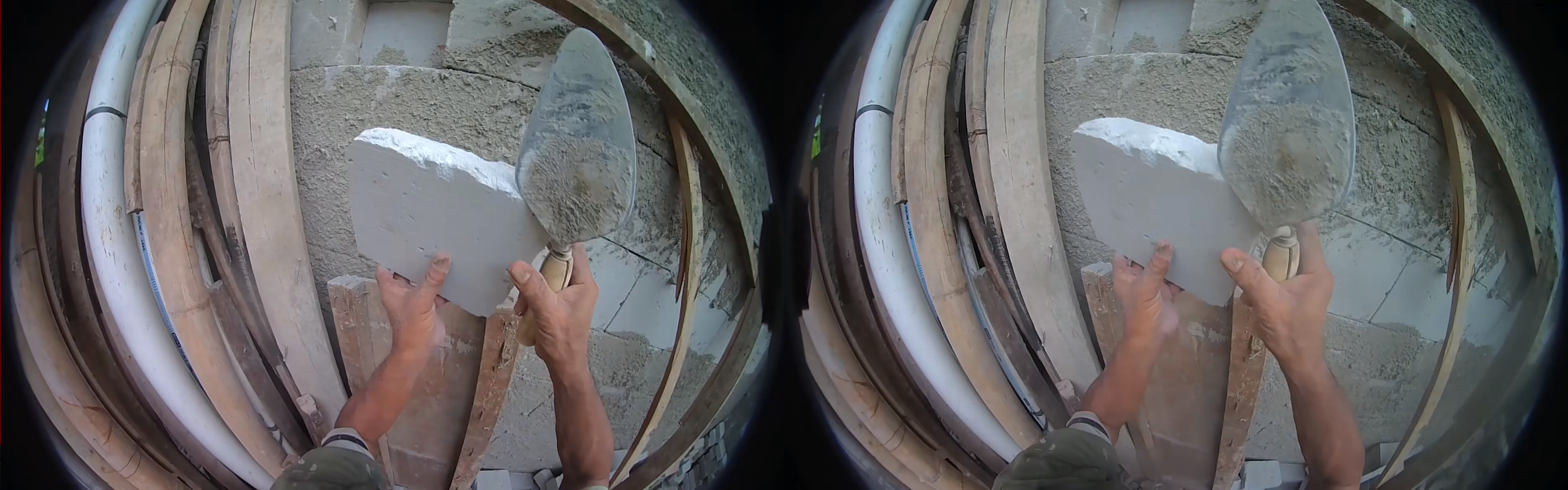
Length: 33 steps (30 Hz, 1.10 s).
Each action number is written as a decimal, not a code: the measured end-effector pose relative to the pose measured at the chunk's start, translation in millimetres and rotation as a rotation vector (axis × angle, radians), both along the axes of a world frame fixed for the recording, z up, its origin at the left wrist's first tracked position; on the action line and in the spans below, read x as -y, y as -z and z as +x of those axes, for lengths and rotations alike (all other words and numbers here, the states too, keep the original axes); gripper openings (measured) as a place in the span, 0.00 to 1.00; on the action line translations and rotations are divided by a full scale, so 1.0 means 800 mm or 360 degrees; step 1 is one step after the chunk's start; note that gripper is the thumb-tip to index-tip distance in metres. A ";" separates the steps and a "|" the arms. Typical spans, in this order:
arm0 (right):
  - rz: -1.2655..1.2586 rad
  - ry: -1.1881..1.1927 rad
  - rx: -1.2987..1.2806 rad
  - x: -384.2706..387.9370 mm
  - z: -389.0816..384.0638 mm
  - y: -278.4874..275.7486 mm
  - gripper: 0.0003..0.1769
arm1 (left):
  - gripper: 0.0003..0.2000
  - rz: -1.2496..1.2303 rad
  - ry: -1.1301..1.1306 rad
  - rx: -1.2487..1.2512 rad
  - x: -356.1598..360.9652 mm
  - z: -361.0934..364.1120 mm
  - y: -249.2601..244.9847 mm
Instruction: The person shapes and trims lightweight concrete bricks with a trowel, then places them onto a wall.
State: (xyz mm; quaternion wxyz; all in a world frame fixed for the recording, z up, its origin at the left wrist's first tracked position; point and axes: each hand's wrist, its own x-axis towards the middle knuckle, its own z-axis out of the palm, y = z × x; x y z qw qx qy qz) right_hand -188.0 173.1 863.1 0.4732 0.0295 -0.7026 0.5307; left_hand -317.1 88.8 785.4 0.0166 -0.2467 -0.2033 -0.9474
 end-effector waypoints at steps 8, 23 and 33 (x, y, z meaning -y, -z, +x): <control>-0.0078 0.0366 -0.0328 -0.090 -0.002 -0.015 0.25 | 0.37 0.0049 -0.0570 -0.0272 0.045 -0.079 -0.144; 0.0164 0.1137 -0.0194 -0.284 -0.051 -0.003 0.17 | 0.50 -0.0031 -0.0403 0.0120 0.042 -0.174 -0.377; 0.0003 0.1060 -0.0211 -0.280 -0.048 0.000 0.14 | 0.50 0.0004 -0.0455 0.0168 0.029 -0.186 -0.384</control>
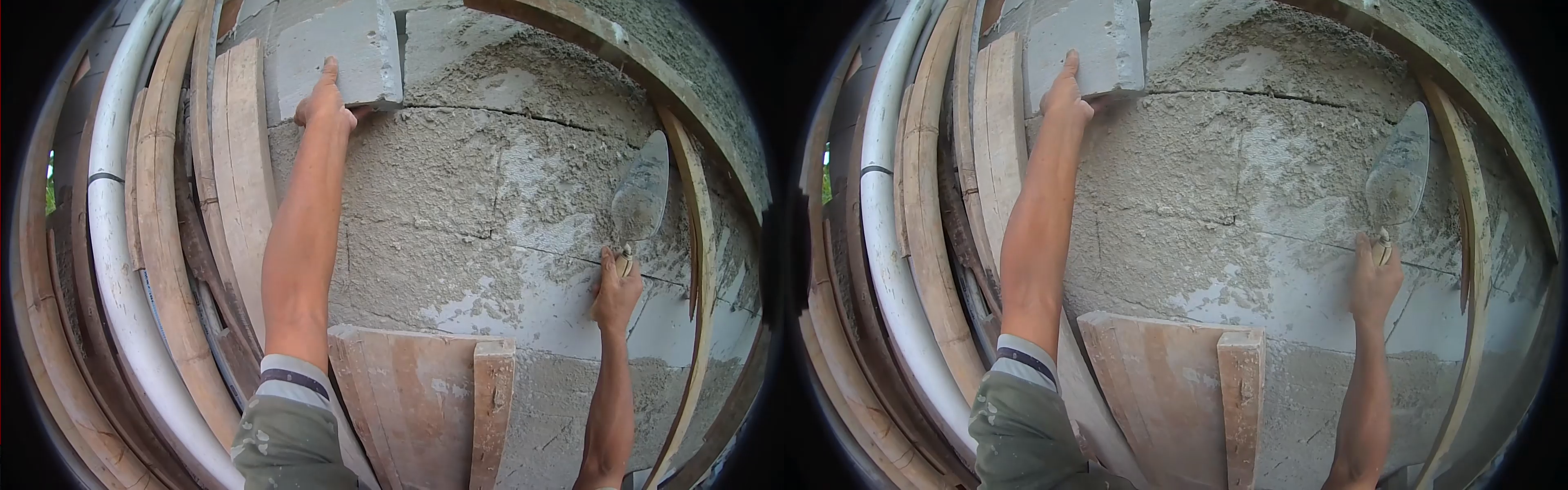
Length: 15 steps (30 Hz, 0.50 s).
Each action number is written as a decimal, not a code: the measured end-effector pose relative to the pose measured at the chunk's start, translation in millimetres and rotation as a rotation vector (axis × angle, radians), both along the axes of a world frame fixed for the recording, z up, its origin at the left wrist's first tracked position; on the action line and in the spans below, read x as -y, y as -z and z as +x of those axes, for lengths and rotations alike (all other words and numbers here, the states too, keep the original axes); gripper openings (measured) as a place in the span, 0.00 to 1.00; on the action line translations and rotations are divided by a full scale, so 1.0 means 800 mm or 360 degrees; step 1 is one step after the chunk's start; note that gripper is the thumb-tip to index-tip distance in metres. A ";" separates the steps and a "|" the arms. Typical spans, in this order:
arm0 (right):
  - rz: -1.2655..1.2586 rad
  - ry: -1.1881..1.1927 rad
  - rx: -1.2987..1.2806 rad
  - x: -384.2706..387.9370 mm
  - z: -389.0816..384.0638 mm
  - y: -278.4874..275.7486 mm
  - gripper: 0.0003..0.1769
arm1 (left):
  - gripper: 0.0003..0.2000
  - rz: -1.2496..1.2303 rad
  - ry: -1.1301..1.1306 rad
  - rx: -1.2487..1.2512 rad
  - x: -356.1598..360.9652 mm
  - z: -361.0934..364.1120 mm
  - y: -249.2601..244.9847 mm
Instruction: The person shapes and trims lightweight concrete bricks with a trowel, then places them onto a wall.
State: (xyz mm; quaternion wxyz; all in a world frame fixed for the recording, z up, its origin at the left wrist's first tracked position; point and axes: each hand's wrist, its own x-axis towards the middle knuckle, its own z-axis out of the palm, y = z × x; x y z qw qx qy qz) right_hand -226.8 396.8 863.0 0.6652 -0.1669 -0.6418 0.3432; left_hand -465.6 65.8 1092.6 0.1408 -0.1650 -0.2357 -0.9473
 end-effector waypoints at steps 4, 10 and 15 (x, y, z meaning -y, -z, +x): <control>0.0022 -0.0014 -0.0045 0.003 0.000 -0.002 0.14 | 0.51 -0.0067 -0.0043 -0.0077 -0.001 -0.026 -0.001; 0.0057 0.0013 -0.0024 -0.007 -0.003 -0.002 0.14 | 0.54 -0.0221 -0.0138 0.0009 -0.006 -0.016 -0.014; 0.0082 -0.0026 -0.0016 -0.007 -0.002 0.001 0.14 | 0.55 -0.0291 -0.0106 -0.0028 -0.005 -0.052 -0.013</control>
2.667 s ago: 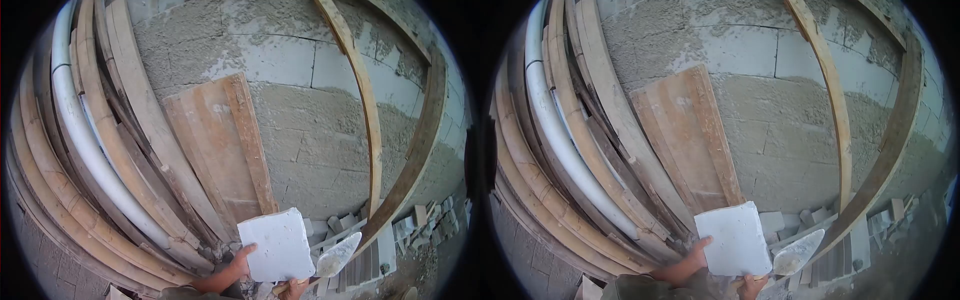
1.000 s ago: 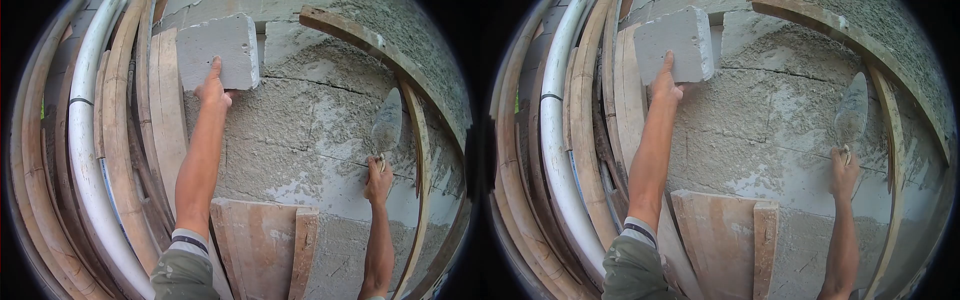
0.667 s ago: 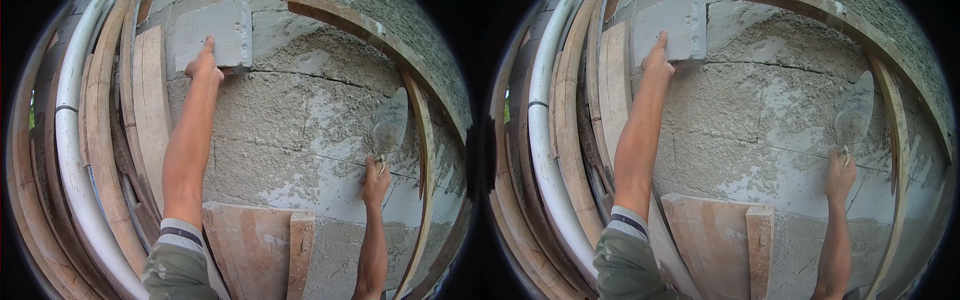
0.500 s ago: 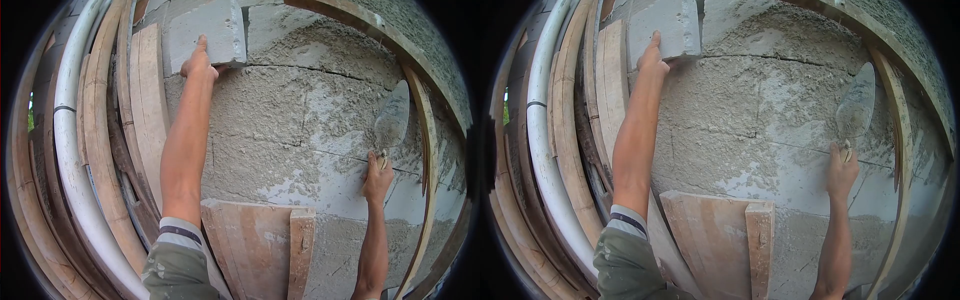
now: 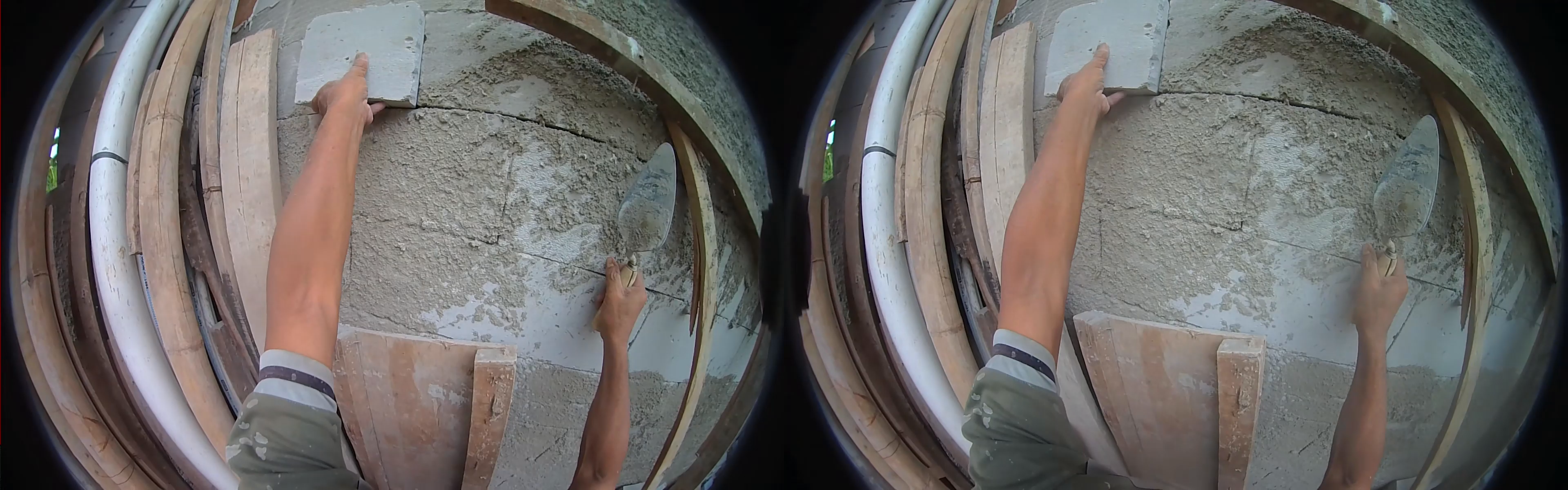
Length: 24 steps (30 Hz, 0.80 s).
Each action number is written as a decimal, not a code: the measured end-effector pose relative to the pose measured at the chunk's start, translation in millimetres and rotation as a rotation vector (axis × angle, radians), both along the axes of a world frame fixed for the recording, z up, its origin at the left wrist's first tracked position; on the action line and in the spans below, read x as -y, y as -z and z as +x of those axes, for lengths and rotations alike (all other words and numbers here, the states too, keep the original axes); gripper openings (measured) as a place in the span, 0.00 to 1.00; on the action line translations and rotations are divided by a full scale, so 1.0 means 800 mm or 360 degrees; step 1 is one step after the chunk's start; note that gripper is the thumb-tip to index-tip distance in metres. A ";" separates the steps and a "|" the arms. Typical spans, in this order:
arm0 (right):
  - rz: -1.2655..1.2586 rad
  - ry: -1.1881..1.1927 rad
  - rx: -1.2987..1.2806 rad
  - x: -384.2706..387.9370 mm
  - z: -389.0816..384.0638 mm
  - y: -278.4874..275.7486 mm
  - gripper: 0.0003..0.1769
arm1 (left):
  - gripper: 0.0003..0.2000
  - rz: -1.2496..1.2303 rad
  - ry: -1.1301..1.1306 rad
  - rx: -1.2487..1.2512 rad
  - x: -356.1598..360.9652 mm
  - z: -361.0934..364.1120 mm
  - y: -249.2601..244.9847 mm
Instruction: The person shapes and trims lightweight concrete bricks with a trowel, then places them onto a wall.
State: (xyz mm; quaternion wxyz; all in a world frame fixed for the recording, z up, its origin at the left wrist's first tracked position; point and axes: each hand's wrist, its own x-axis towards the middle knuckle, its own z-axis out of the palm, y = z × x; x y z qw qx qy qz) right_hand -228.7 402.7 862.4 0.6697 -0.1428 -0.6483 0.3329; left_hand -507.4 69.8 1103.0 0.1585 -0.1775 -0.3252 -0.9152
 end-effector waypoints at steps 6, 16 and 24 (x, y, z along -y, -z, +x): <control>0.0111 -0.0056 -0.0103 0.002 0.001 0.003 0.15 | 0.74 -0.0614 -0.0975 0.0403 -0.010 0.008 0.005; -0.0001 -0.0103 -0.0069 0.008 0.003 0.000 0.13 | 0.78 -0.1007 -0.1597 -0.0039 0.043 -0.029 0.013; 0.0014 0.0040 -0.0033 0.003 -0.001 -0.001 0.13 | 0.75 0.0133 -0.1182 -0.0006 -0.005 -0.036 0.018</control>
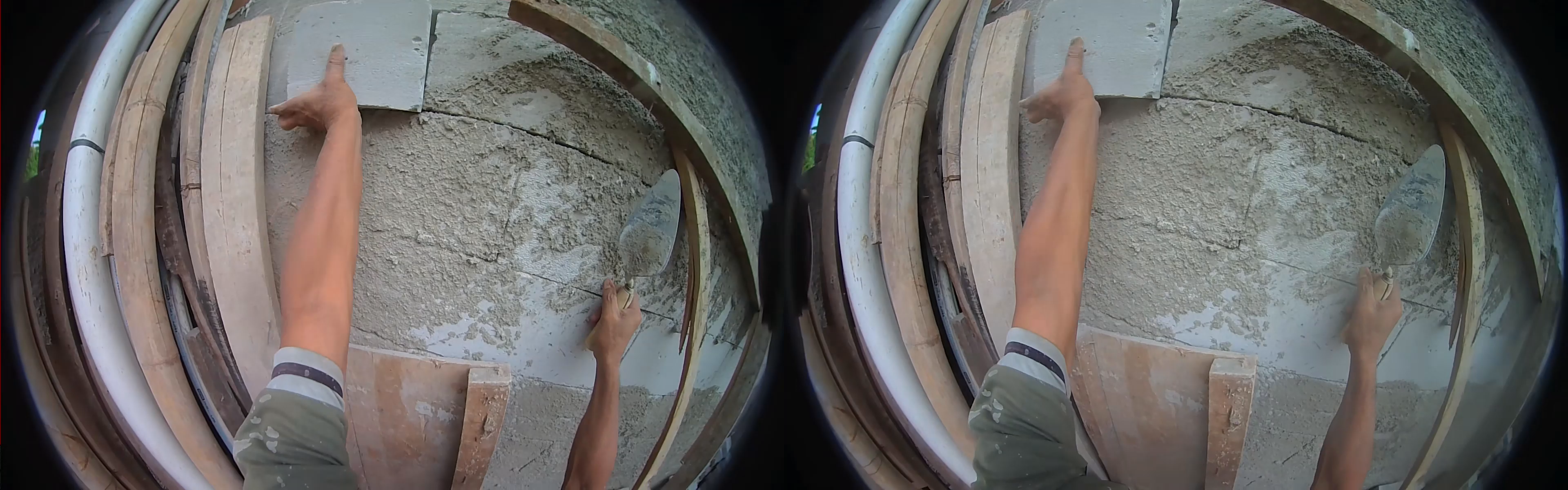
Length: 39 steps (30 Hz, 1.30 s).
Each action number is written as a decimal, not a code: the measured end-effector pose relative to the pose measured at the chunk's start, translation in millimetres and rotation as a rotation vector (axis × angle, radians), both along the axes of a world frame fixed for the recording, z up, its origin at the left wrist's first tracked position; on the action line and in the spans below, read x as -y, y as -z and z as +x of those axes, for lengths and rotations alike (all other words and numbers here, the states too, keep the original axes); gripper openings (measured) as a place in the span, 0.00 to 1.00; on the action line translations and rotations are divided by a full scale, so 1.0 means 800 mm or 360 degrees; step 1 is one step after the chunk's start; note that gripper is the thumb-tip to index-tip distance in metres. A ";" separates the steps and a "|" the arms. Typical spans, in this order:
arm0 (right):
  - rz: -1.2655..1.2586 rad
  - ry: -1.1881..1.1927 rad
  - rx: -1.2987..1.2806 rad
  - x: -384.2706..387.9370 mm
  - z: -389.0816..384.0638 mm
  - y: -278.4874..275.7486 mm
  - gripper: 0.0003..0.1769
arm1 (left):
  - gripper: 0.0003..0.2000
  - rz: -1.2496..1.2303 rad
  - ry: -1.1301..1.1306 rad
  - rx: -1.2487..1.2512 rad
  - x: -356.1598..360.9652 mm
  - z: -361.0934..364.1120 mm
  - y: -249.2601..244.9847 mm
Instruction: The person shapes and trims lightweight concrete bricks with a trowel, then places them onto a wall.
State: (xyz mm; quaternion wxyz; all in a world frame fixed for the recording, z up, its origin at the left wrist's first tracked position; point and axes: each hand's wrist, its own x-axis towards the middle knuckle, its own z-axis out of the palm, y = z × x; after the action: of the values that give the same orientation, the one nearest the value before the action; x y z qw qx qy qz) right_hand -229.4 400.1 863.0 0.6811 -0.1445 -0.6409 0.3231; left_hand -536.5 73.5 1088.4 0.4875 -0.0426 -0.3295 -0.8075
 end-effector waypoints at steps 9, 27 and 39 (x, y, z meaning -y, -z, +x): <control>0.0123 0.0035 -0.0086 -0.007 -0.007 0.004 0.14 | 0.57 0.0611 0.0977 -0.0934 -0.005 0.054 0.005; -0.0043 0.0018 -0.0084 0.000 -0.001 0.000 0.13 | 0.52 -0.0469 0.0162 -0.1250 0.132 -0.011 -0.094; 0.0084 0.0130 -0.0096 -0.004 -0.009 0.006 0.12 | 0.47 -0.1063 0.0344 -0.1138 0.134 -0.067 -0.112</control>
State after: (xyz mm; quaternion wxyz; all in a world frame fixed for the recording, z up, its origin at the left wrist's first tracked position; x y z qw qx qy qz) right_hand -237.0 403.6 858.2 0.7163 -0.1427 -0.6221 0.2822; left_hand -589.9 -34.0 1178.2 0.4433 -0.5042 -0.3761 -0.6387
